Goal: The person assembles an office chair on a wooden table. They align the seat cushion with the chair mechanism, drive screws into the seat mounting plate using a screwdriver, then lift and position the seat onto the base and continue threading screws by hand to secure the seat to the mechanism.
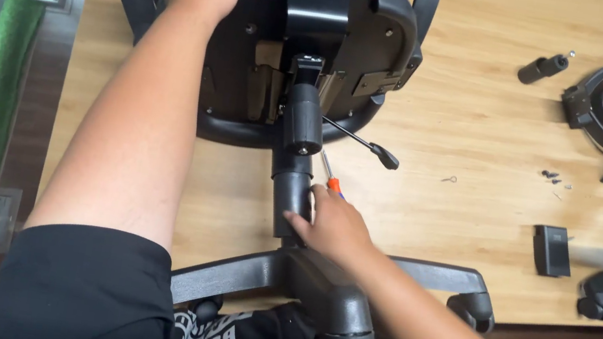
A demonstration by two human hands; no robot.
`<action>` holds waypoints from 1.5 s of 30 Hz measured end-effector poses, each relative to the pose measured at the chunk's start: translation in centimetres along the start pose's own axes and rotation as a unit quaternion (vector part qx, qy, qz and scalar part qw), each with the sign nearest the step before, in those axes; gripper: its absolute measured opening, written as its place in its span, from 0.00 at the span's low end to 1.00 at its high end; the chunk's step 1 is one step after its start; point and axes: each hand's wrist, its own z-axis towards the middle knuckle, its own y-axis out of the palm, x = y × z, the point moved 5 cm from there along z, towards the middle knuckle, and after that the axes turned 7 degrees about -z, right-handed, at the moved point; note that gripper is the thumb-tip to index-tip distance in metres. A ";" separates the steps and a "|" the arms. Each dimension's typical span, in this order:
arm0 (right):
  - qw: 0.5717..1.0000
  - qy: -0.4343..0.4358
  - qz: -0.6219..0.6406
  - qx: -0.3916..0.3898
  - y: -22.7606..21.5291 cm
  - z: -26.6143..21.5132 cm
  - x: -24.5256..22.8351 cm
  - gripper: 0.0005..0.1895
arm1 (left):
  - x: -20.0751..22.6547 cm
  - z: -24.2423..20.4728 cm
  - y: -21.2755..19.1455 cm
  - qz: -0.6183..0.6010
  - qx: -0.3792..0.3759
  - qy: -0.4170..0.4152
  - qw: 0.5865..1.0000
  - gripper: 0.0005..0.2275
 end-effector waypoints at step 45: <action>0.807 -0.226 0.484 0.252 -5.3 -8.4 -3.5 0.08 | 1.7 0.2 -2.6 -0.011 -0.229 -0.049 0.972 0.16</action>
